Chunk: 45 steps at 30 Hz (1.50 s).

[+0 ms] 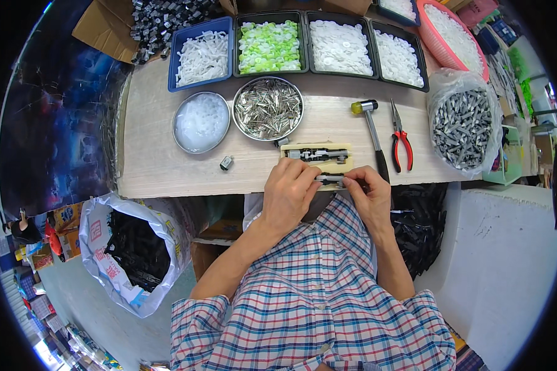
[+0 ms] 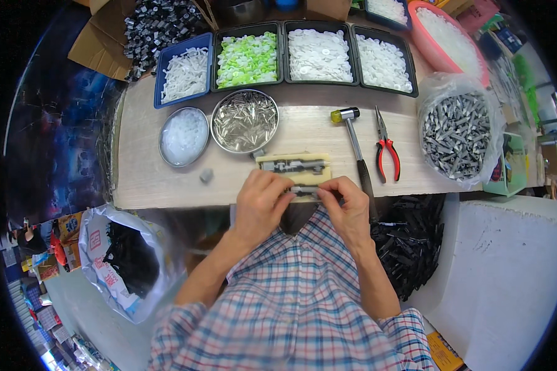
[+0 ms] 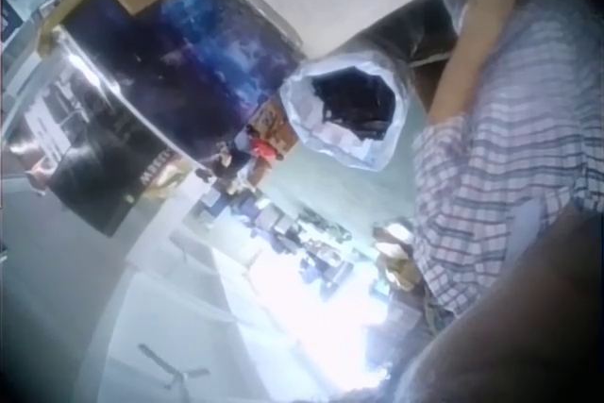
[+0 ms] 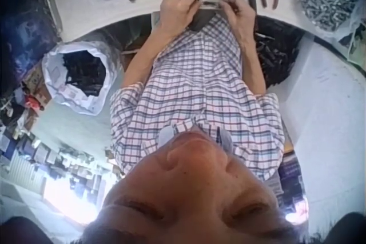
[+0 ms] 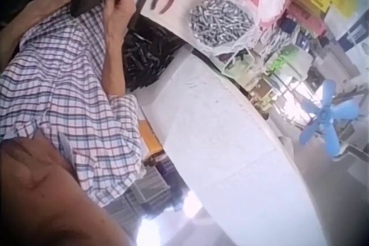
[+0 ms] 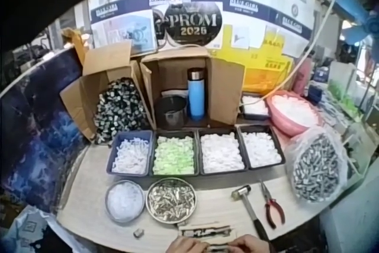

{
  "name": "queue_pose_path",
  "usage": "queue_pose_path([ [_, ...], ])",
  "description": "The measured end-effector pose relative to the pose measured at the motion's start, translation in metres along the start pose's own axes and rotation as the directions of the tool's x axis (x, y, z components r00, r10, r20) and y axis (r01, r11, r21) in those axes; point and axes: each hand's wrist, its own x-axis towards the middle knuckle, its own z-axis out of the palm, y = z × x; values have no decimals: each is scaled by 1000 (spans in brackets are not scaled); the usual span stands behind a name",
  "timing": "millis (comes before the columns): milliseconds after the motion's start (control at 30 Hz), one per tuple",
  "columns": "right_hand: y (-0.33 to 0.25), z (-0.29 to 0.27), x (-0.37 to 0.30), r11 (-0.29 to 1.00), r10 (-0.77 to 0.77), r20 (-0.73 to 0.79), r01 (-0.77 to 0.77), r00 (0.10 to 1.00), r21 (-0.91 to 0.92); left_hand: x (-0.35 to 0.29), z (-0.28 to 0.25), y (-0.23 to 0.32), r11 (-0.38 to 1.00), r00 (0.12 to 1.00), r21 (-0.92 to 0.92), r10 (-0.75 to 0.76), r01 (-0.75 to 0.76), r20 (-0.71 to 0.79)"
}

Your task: Assembling small plastic and metal components at a workbench using a wooden jig and tools.

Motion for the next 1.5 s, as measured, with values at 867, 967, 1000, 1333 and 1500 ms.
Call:
queue_pose_path([
  [867,34,30,-10,906,-356,-210,281,911,-315,10,6,-8,978,974,33,204,-208,94],
  [967,32,17,-6,954,-272,-173,243,946,-174,14,1,-4,974,966,54,209,-219,149],
  [1000,31,10,-2,984,-178,-167,176,970,-29,14,1,-3,973,966,56,212,-222,147],
  [1333,8,-2,20,962,-203,-92,181,975,-206,33,20,-1,967,981,163,195,-195,21],
  [1500,8,-45,-17,929,-301,-400,172,866,-328,26,8,-8,992,984,34,125,-122,-127],
])
